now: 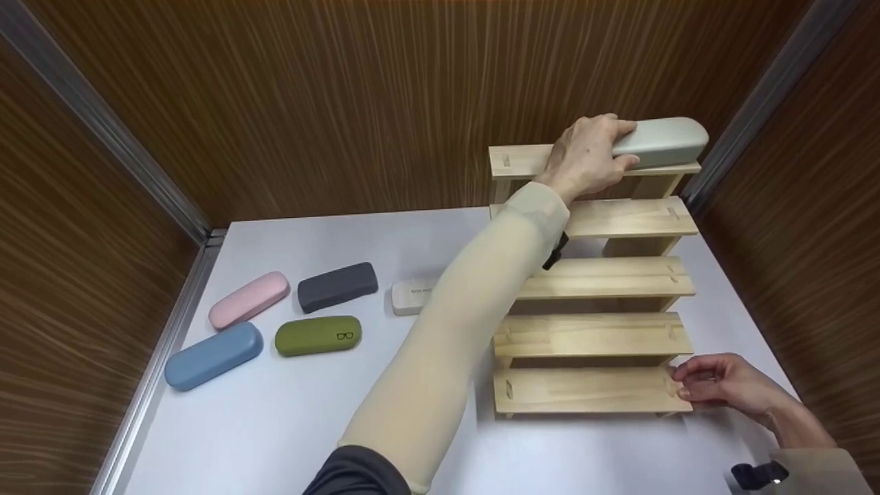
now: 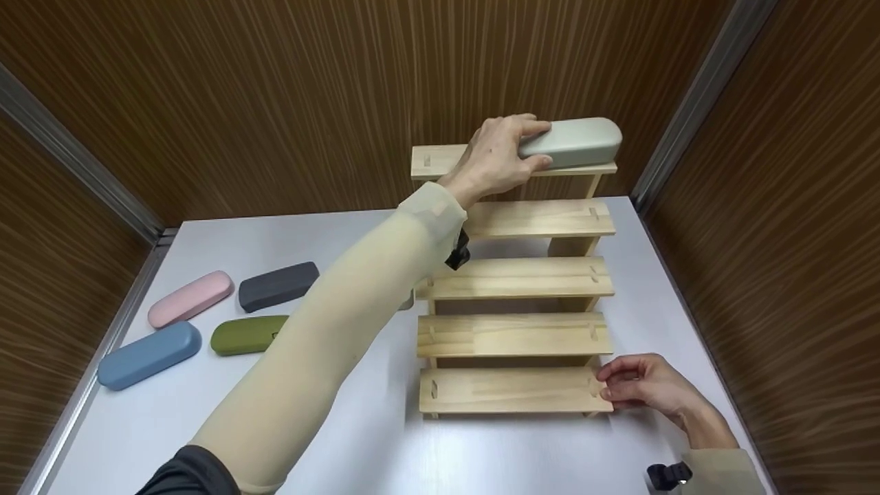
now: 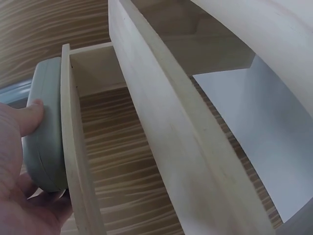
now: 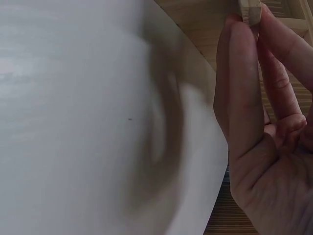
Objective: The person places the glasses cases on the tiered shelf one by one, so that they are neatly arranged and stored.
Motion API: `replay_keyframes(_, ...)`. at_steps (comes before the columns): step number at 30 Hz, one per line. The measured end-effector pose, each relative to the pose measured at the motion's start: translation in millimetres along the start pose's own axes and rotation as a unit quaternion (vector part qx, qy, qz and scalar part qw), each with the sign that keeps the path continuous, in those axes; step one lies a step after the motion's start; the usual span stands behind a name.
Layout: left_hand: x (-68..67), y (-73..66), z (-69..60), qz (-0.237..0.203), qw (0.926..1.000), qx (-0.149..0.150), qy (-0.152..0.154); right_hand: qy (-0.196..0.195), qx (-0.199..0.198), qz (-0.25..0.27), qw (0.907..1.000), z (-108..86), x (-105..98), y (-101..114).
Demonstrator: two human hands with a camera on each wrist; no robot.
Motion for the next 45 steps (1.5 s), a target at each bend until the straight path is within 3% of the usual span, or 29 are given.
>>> replay_keyframes(11, -6.2, 12.5, -9.2, -0.013, 0.9998, 0.013, 0.0, 0.0, 0.002, 0.004, 1.0, 0.4, 2.1, 1.8)
replay_keyframes(27, -52.0, 42.3, -37.4, -0.064, 0.9963, 0.055, -0.016, 0.001, 0.004, 0.007, 1.0, -0.9, 0.0, 1.1)
replay_keyframes(37, -76.8, 70.0, -69.4, -0.05, 0.9959, 0.061, -0.045, 0.009, 0.004, -0.011, 0.9999, -0.6, -5.2, 0.7)
replay_keyframes(45, -83.0, 104.1, -99.2, -0.059, 0.9923, 0.073, -0.082, 0.017, 0.007, -0.018, 0.9997, 2.3, -8.7, 3.5)
Point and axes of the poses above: each hand's wrist, its own z-axis towards the middle knuckle, its own x-axis out of the palm, y = z × x, the point moved 2 cm from there along z, towards the middle knuckle, and after that the axes turned 5 degrees about x, right-handed, at the moved point
